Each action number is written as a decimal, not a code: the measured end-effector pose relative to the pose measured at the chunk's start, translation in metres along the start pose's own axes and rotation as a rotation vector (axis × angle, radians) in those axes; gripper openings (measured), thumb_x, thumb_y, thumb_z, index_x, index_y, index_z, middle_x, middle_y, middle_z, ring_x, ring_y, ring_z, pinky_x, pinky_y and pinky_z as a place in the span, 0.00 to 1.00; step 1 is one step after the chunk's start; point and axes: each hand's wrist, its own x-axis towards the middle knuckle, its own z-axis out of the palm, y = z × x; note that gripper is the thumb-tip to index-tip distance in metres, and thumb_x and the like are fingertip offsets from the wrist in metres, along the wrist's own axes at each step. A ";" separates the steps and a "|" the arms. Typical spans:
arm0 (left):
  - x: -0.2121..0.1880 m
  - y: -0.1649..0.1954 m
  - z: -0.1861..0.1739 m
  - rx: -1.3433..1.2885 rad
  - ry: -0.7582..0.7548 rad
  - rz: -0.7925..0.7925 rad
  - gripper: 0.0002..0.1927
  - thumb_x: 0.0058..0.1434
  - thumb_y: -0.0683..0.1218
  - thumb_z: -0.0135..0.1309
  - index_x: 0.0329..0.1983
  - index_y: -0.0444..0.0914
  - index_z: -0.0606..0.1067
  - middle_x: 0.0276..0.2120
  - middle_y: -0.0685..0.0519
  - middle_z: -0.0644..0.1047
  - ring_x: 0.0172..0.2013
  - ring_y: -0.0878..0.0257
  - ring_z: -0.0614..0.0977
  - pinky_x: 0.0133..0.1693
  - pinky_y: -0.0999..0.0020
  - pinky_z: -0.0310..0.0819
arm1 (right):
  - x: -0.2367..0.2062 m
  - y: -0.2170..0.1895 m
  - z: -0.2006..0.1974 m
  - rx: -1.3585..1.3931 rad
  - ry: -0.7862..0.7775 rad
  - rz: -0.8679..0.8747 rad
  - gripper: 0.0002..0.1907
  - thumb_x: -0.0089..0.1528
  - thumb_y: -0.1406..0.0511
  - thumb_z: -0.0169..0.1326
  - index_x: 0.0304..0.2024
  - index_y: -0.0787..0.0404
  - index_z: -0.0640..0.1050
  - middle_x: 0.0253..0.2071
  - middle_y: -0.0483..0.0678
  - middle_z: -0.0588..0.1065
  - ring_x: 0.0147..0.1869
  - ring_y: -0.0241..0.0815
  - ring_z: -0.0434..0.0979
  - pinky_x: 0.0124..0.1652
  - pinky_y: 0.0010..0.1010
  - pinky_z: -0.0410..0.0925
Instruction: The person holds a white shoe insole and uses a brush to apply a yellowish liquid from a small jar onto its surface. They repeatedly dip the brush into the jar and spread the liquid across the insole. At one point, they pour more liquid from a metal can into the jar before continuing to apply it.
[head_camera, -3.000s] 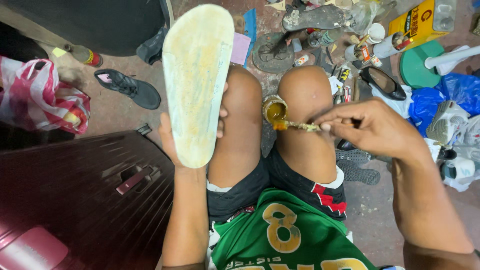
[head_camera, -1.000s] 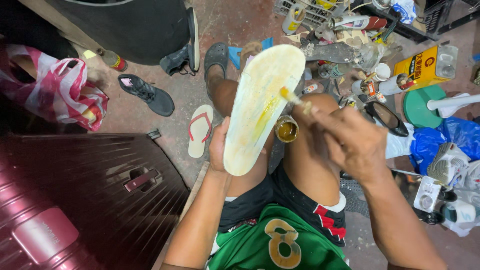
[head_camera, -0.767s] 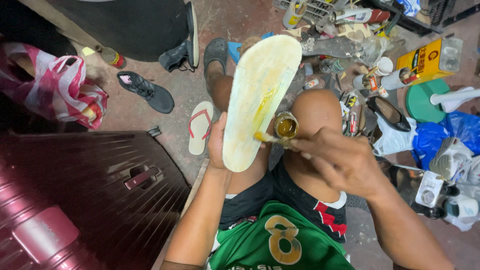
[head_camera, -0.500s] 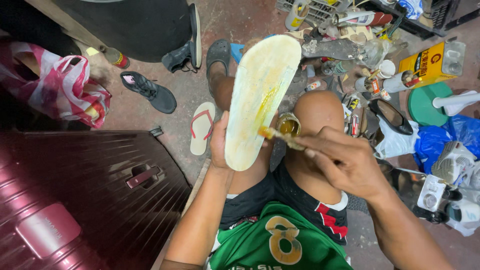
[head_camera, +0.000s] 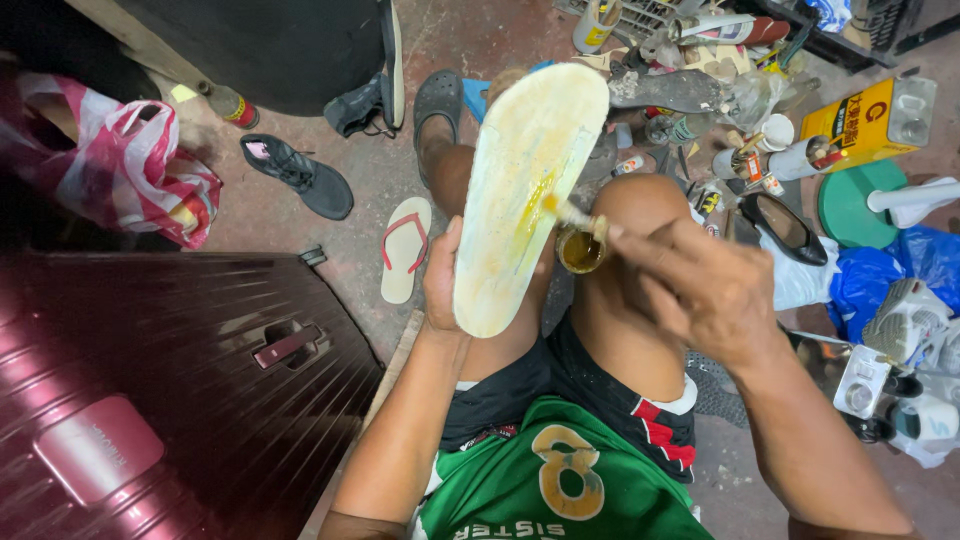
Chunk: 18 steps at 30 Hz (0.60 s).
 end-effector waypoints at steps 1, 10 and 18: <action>0.001 -0.001 0.003 0.000 0.057 0.017 0.36 0.78 0.60 0.34 0.77 0.28 0.58 0.69 0.37 0.68 0.65 0.45 0.74 0.65 0.52 0.72 | -0.002 -0.004 0.001 0.012 -0.034 -0.032 0.27 0.50 0.70 0.62 0.54 0.53 0.83 0.34 0.45 0.74 0.30 0.43 0.76 0.31 0.34 0.70; 0.011 0.001 0.016 0.036 0.116 0.034 0.37 0.75 0.62 0.33 0.77 0.33 0.58 0.71 0.38 0.65 0.69 0.45 0.70 0.64 0.47 0.70 | -0.006 -0.017 0.000 0.246 -0.212 -0.084 0.21 0.51 0.71 0.59 0.48 0.55 0.84 0.27 0.44 0.72 0.25 0.41 0.76 0.26 0.33 0.69; 0.007 -0.001 0.007 0.009 0.099 0.015 0.37 0.75 0.63 0.34 0.78 0.34 0.57 0.73 0.39 0.63 0.69 0.44 0.69 0.63 0.47 0.71 | -0.008 -0.015 0.008 0.277 -0.105 0.005 0.19 0.55 0.72 0.59 0.49 0.55 0.83 0.30 0.44 0.75 0.27 0.41 0.76 0.28 0.32 0.70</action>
